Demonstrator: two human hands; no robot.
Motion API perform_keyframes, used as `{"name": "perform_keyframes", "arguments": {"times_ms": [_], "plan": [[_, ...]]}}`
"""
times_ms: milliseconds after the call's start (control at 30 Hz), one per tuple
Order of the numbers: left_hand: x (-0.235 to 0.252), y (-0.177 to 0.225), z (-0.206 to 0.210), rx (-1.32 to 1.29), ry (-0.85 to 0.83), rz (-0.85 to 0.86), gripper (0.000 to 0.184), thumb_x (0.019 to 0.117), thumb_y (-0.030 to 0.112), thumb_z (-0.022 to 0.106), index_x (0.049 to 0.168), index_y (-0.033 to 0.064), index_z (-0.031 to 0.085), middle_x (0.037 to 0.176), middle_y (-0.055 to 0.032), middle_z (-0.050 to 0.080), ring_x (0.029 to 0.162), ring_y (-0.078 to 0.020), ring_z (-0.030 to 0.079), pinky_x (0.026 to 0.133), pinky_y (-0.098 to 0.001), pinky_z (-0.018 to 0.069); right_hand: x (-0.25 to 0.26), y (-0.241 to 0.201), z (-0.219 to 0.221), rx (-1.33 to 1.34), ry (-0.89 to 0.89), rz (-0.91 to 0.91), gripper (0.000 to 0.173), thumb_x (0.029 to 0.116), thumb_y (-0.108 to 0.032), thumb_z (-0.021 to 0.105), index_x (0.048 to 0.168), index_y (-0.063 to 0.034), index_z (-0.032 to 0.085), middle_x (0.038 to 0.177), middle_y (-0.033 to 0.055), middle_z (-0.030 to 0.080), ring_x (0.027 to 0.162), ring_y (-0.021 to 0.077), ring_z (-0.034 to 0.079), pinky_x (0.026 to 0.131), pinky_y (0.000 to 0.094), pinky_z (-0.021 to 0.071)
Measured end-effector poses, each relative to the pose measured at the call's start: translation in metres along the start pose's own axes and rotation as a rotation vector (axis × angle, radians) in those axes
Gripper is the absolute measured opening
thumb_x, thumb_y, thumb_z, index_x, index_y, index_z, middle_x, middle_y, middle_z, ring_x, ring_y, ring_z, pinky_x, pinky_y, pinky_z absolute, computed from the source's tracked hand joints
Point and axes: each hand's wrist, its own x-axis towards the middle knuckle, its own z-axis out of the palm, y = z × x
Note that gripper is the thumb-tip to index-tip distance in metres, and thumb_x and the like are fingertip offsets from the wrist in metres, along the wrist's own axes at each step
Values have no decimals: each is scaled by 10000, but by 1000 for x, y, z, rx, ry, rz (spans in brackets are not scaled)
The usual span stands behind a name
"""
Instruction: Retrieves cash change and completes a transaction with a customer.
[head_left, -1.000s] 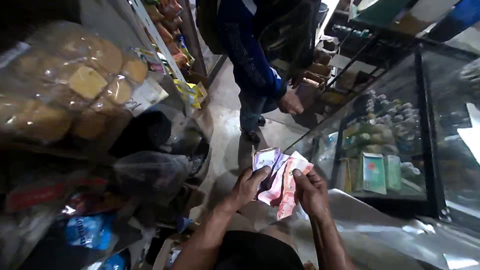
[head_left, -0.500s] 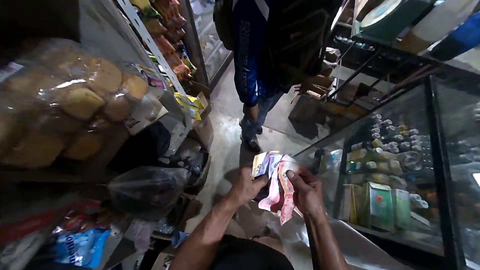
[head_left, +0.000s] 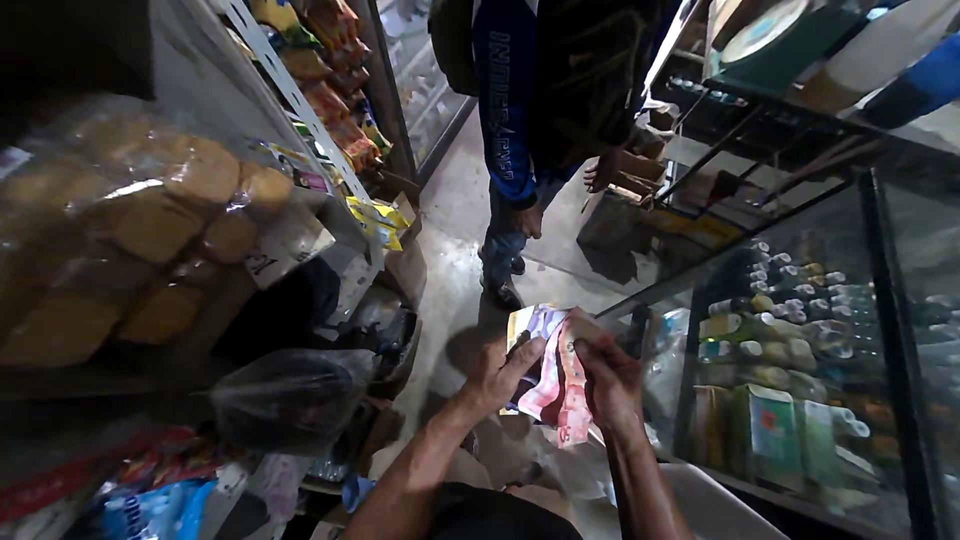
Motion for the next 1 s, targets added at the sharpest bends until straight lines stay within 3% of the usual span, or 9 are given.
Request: {"name": "perform_keyframes", "arguments": {"times_ms": [67,167,367,467,600,800,1000], "plan": [[2,-1,-2,19,-10,-9,375,1059,322,524,1105,-25,658,897,14,698,828,-6,666,806,-242,584,2,1,4,-18,9,0,145,938,17,625,1040,-2,726,920,5,758,854,61,711,813,255,605],[6,-1,-5,10,-34,-10,373,1049,302,556,1163,-41,650,961,-9,725,878,-23,687,851,-257,592,7,4,6,-43,-7,3,144,960,-1,601,1070,5,695,918,7,739,849,74,703,809,270,606],[15,-2,-6,3,-68,3,325,1036,289,581,1143,-10,648,920,8,721,837,-28,689,811,-253,598,15,9,10,-9,5,-45,121,954,5,600,1024,-19,695,865,-6,729,793,57,690,758,252,597],[22,0,1,18,-92,-14,339,1033,307,580,1150,-4,646,937,15,717,863,-17,684,838,-245,589,21,8,8,-35,18,-35,104,956,-2,612,1022,-2,692,809,-8,711,716,49,670,685,234,588],[28,5,13,22,-54,-27,256,1035,182,542,1134,-30,646,956,-4,722,891,-14,689,866,-244,584,26,-1,3,-122,17,-40,113,993,-52,587,1023,-6,686,732,-47,671,608,10,612,587,186,545],[26,12,27,120,61,56,266,1041,155,520,1133,-58,649,977,-34,722,915,-10,682,889,-230,571,31,-4,0,-42,18,-34,143,1000,-51,565,995,-13,703,770,-44,705,682,17,662,659,210,586],[49,1,27,87,96,116,253,1019,126,568,1166,-68,636,1023,-50,748,964,-53,713,921,-274,597,50,-2,-1,17,79,-1,218,1041,-90,510,991,-9,707,775,-13,721,686,64,693,647,266,617]]}}
